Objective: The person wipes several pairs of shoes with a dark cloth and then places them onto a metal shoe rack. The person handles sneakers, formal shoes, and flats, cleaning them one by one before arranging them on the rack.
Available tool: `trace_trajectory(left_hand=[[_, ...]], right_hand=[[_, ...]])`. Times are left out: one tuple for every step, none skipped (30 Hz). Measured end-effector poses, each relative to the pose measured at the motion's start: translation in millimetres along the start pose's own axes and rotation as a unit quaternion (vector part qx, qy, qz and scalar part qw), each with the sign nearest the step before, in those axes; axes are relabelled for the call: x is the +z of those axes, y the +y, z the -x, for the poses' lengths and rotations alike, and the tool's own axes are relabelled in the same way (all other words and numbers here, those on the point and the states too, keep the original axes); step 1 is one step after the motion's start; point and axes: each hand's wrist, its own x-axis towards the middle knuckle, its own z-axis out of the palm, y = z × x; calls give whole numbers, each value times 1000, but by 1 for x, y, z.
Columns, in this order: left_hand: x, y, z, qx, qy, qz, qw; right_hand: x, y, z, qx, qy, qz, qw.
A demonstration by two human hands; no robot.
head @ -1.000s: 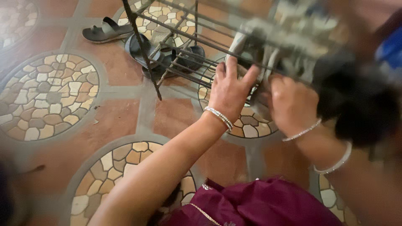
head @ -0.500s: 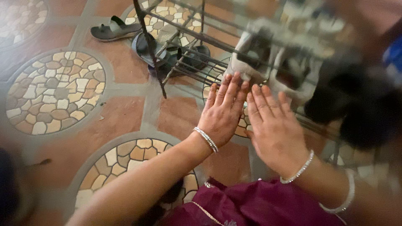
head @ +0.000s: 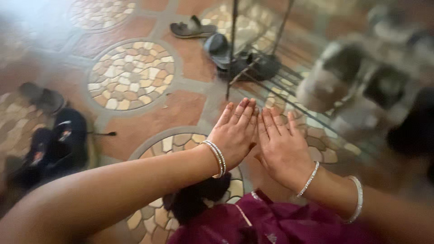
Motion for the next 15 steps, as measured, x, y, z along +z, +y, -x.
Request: trace_trajectory(left_hand=[[-3, -4, 12, -10, 4, 0, 1000], [-5, -8, 23, -19, 8, -1, 1000], [-6, -11, 33, -36, 1, -1, 999], [-7, -14, 43, -52, -6, -1, 999], [-7, -17, 52, -69, -12, 0, 998], [-5, -18, 61, -85, 5, 12, 996], [-2, -19, 70, -104, 21, 23, 994], [2, -21, 79, -123, 37, 32, 991], [6, -23, 87, -144, 48, 37, 988], [12, -25, 94, -165, 59, 41, 984], [18, -28, 102, -184, 70, 45, 979], [25, -30, 110, -208, 63, 33, 976], [30, -33, 118, -230, 56, 21, 971], [34, -36, 127, -252, 50, 9, 966], [39, -39, 136, -271, 36, -1, 962]], right_hand=[[-1, -7, -5, -14, -1, 0, 1000], [-3, -15, -10, -32, 9, 0, 999], [-4, -22, -14, -51, 18, 0, 999], [-5, -29, -19, -69, 26, -1, 997], [-5, -36, -23, -82, 15, 6, 996], [-6, -42, -28, -95, 4, 13, 995], [-5, -49, -34, -110, -5, 18, 994], [-4, -55, -40, -122, -1, 28, 992], [-3, -61, -46, -134, 1, 38, 990], [0, -68, -53, -146, 4, 47, 988], [4, -75, -59, -157, 12, 41, 987], [10, -83, -65, -168, 20, 35, 985], [15, -91, -71, -178, 28, 29, 983], [20, -102, -76, -184, 30, 38, 982], [27, -114, -83, -188, 32, 47, 980]])
